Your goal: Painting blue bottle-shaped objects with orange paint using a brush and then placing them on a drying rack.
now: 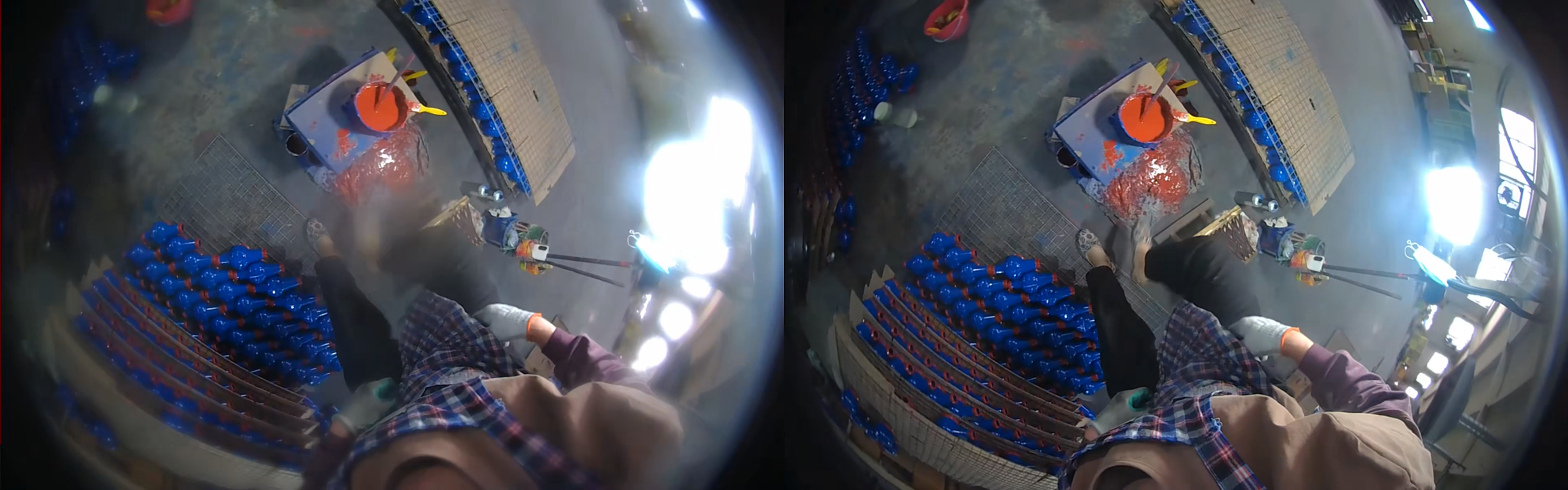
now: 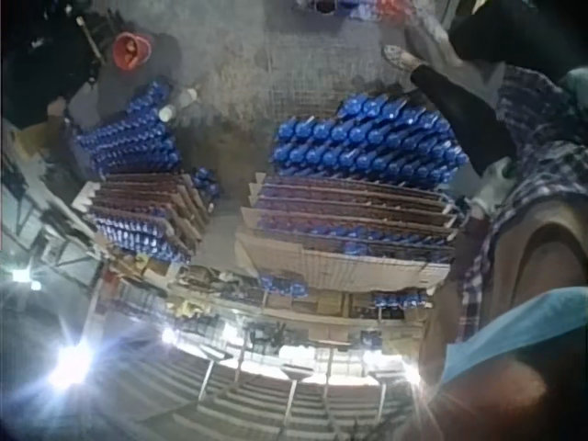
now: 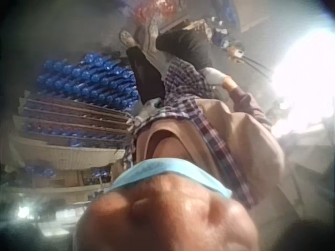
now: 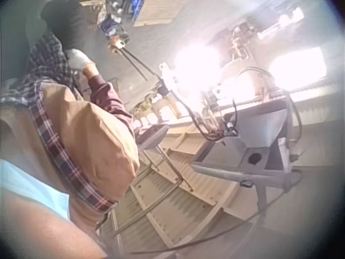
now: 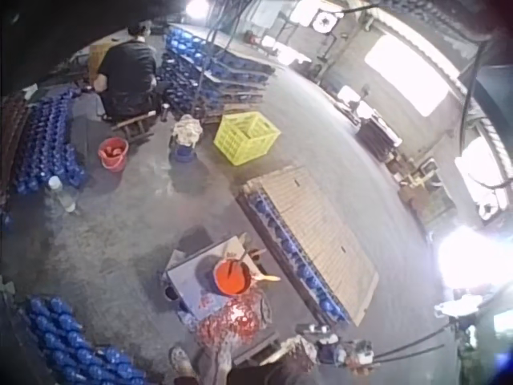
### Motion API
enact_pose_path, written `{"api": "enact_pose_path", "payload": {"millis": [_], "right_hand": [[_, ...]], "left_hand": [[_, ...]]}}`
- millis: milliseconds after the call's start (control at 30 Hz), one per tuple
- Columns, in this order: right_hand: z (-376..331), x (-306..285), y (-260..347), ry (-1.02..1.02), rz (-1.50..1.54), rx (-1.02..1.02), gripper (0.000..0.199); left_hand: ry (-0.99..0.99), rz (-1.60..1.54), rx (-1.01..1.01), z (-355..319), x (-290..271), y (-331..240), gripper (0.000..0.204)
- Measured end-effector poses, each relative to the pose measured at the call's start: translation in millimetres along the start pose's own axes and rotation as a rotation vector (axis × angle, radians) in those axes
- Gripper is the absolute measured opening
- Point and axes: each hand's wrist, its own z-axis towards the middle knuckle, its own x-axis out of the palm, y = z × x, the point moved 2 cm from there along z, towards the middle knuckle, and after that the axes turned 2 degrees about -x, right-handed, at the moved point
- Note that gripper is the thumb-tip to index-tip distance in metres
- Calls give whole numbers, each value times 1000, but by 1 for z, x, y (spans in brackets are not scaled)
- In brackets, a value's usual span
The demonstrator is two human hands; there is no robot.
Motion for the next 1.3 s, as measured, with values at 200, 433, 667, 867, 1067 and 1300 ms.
{"api": "enact_pose_path", "payload": {"millis": [200,433,667,867,1067,1300], "right_hand": [[12,-63,43,-501,-46,4,27],[41,-87,-13,-377,-472,-127,19],[55,-137,-128,190,-512,18,29],[80,-246,-141,151,-489,146,23],[177,-375,-202,-1302,-428,-341,18],[226,-372,-257,-1661,-65,-440,16]], "left_hand": [[110,-27,33,38,-12,-19,29],[247,-598,-42,79,-6,-37,31],[-120,-370,31,120,106,44,31],[-116,-5,18,254,16,-37,31],[-390,699,162,410,-82,-115,43],[-599,1136,307,438,-76,-92,42]]}}
